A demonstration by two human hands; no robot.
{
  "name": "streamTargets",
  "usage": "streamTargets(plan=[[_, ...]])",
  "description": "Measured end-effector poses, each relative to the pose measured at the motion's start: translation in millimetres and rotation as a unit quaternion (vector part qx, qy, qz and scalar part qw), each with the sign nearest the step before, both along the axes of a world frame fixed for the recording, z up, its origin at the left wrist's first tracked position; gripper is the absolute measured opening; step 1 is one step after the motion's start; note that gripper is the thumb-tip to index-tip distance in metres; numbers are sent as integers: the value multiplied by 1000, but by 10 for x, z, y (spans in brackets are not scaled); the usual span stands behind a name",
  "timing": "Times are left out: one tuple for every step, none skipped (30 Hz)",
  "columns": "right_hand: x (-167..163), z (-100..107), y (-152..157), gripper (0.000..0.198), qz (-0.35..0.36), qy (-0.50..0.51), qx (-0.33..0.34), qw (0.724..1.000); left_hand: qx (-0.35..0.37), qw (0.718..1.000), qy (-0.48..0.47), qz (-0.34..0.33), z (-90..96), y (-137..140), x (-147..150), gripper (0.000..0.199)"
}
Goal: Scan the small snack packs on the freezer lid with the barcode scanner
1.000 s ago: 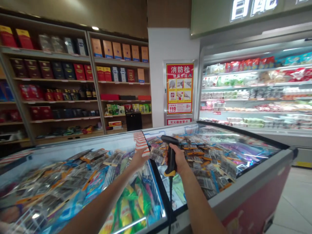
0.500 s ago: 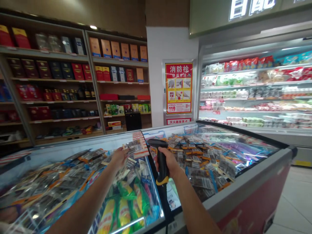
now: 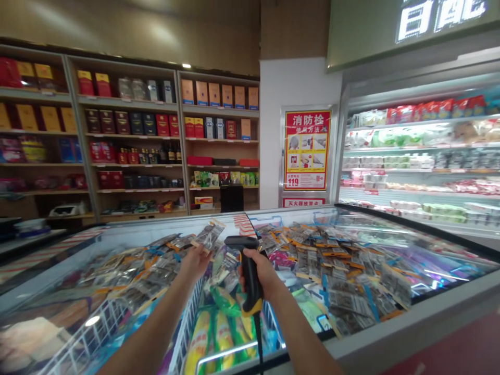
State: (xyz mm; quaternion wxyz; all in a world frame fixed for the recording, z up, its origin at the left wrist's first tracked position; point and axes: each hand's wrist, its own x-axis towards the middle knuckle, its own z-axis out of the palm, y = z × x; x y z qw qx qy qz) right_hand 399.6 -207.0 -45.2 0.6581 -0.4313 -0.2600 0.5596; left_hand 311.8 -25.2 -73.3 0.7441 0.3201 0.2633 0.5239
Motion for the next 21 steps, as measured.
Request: streamTargets(plan=[[-4,-10,8,26,3,1,-1,1000,2,1000,-6,-2,3,-8,12,11],[-8,-18,15,27,4,2,-1,1000,4,1000,-11,-3,6,-17,26,10],[-14,-24,23,27,4,3,0,1000,5,1000,-14,-4,11,-27,42,10],[-20,-29,30,28,3,5,-1,1000,5,1000,-16,-3,15,-35,59,10],[-27,-31,37,28,1,8,-4,1000,4,1000,-17,-3,18,-41,76,11],[-33,-31,43,30,2,12,-7,1000,7,1000,-13,-1,19,-44,92,12],[-40,-27,46,31,3,16,-9,1000,14,1000,-5,2,19,-45,106,12],[-45,-22,46,31,6,20,-10,1000,22,1000,6,5,17,-43,117,13],[-51,-14,43,31,7,23,-8,1000,32,999,19,8,14,-38,124,14],[-56,-4,37,30,9,25,-5,1000,42,999,32,11,9,-34,127,15],[-62,6,30,30,9,27,-2,1000,50,998,45,13,4,-30,127,16],[-68,15,22,29,8,28,-1,1000,55,997,54,14,-2,-28,127,17],[-74,23,15,28,7,26,0,1000,59,996,60,14,-8,-28,127,17],[-80,28,10,28,6,24,0,1000,62,996,65,16,-14,-30,128,17],[-85,31,7,27,6,23,0,1000,65,995,68,18,-23,-31,132,17],[-87,31,5,27,6,22,1,1000,69,995,69,21,-33,-31,138,17],[-83,30,6,27,7,22,2,1000,75,994,73,25,-45,-25,144,17],[-71,29,5,27,5,24,5,1000,90,992,84,32,-59,-11,147,16],[-50,31,3,27,1,26,8,1000,111,988,103,43,-73,12,144,15],[-17,36,-3,27,-8,29,13,999,136,981,124,55,-88,45,129,14],[28,44,-15,27,-21,32,18,999,159,974,145,70,-100,88,101,13]])
